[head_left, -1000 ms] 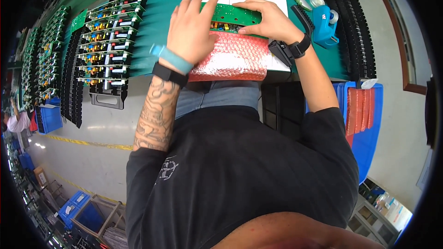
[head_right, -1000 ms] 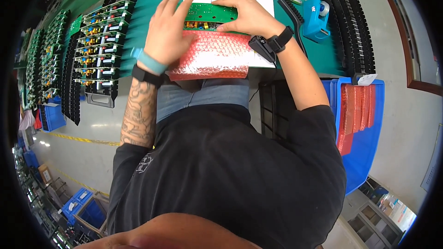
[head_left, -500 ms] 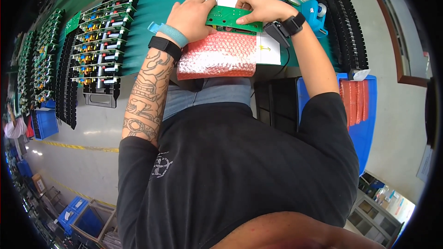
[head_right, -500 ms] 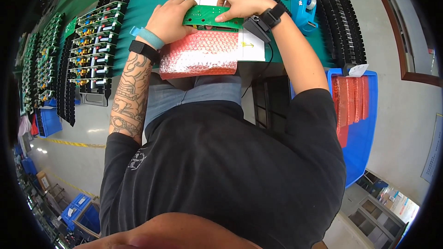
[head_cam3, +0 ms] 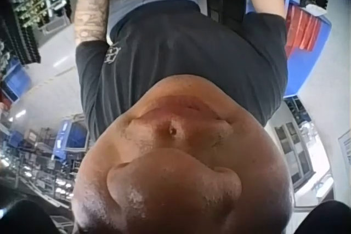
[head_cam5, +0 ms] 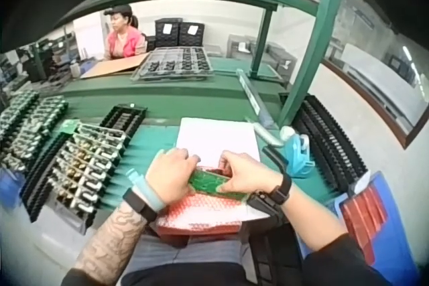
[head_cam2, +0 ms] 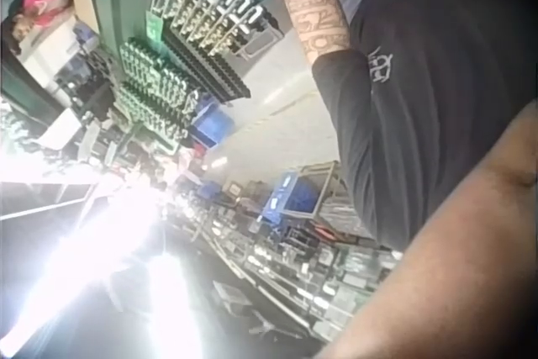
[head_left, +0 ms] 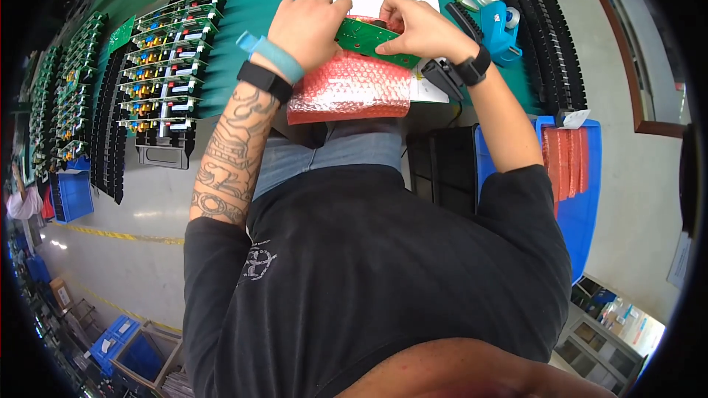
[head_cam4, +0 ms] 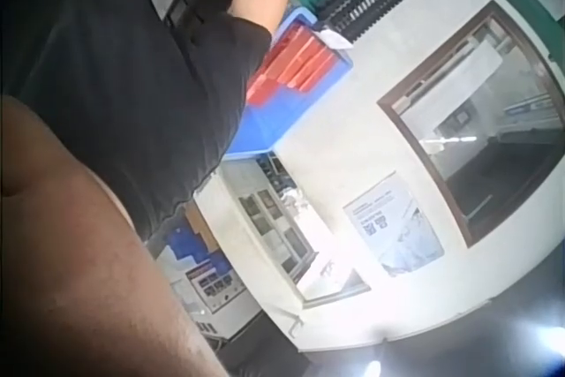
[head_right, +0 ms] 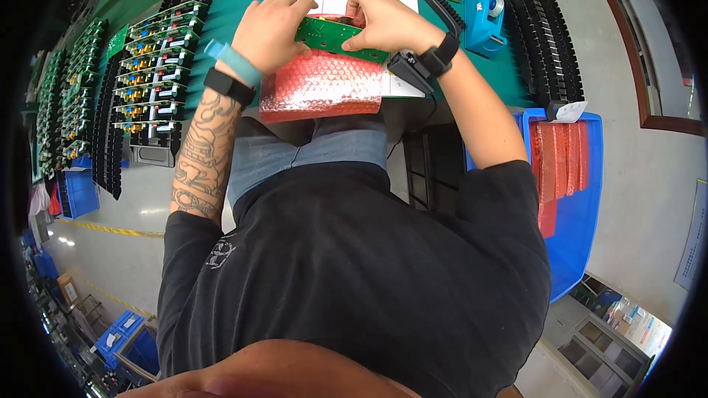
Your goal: The person is packaging circuit boards into protective bubble wrap and placing them into containers.
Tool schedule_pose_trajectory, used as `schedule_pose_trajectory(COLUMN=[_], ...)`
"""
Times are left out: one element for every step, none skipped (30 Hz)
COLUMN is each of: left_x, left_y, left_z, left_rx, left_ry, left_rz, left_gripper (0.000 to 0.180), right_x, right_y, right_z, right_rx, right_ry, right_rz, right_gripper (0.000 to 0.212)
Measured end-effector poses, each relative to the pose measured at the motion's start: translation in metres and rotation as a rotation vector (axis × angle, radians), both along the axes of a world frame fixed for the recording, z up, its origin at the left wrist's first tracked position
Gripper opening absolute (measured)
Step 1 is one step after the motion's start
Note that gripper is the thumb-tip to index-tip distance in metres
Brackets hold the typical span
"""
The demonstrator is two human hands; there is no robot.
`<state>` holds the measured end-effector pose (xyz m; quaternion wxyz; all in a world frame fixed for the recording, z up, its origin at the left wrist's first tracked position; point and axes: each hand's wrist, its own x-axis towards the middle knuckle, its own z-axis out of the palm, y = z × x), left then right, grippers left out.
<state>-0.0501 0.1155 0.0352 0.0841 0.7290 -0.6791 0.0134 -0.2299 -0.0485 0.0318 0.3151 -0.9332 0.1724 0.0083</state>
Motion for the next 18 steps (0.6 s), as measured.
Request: schedule_pose_trajectory(left_x=[-0.004,-0.009,-0.014,-0.017,-0.019,-0.019,-0.018,-0.018,-0.016,-0.015,-0.018,-0.020,-0.021,-0.020,-0.018,-0.015,-0.013,-0.011], left_y=[0.006,0.013,0.023,0.031,0.035,0.036,0.036,0.034,0.034,0.036,0.037,0.038,0.038,0.036,0.034,0.031,0.028,0.026], left_z=[-0.002,-0.003,-0.005,-0.007,-0.012,-0.021,-0.036,-0.043,-0.050,-0.057,-0.057,-0.057,-0.057,-0.056,-0.056,-0.056,-0.055,-0.060], left_rx=[-0.060,-0.054,-0.133,-0.212,-0.291,-0.285,-0.371,-0.459,-0.548,-0.545,-0.568,-0.592,-0.616,-0.614,-0.635,-0.649,-0.659,-0.658], left_ry=[-0.051,-0.055,-0.005,0.045,0.095,0.092,0.169,0.244,0.319,0.314,0.306,0.297,0.288,0.284,0.484,0.685,0.886,0.882], left_rz=[-0.012,-0.020,0.014,0.047,0.079,0.083,0.104,0.124,0.144,0.146,0.152,0.157,0.163,0.162,0.240,0.317,0.393,0.395], left_gripper=[0.047,0.047,0.045,0.043,0.041,0.041,0.041,0.041,0.041,0.041,0.039,0.038,0.036,0.036,0.033,0.030,0.027,0.027], right_x=[-0.005,-0.009,-0.011,-0.012,-0.013,-0.015,-0.016,-0.018,-0.021,-0.023,-0.025,-0.026,-0.027,-0.028,-0.027,-0.026,-0.025,-0.023], right_y=[0.007,0.013,0.017,0.020,0.022,0.026,0.030,0.032,0.035,0.037,0.038,0.039,0.040,0.040,0.040,0.039,0.038,0.037], right_z=[-0.002,-0.005,-0.008,-0.011,-0.016,-0.019,-0.023,-0.026,-0.028,-0.031,-0.033,-0.035,-0.038,-0.040,-0.041,-0.043,-0.045,-0.046], right_rx=[-0.044,-0.087,-0.129,-0.123,-0.094,-0.065,-0.037,-0.032,-0.069,-0.106,-0.145,-0.142,-0.096,-0.051,-0.005,-0.001,0.021,0.043], right_ry=[-0.098,-0.195,-0.293,-0.297,-0.329,-0.359,-0.389,-0.392,-0.423,-0.454,-0.485,-0.489,-0.485,-0.480,-0.476,-0.480,-0.466,-0.451], right_rz=[-0.013,-0.028,-0.037,-0.041,-0.061,-0.075,-0.088,-0.086,-0.102,-0.117,-0.136,-0.136,-0.154,-0.172,-0.190,-0.192,-0.213,-0.228], right_gripper=[0.045,0.045,0.045,0.045,0.045,0.045,0.045,0.045,0.045,0.044,0.043,0.043,0.043,0.043,0.043,0.043,0.044,0.045])
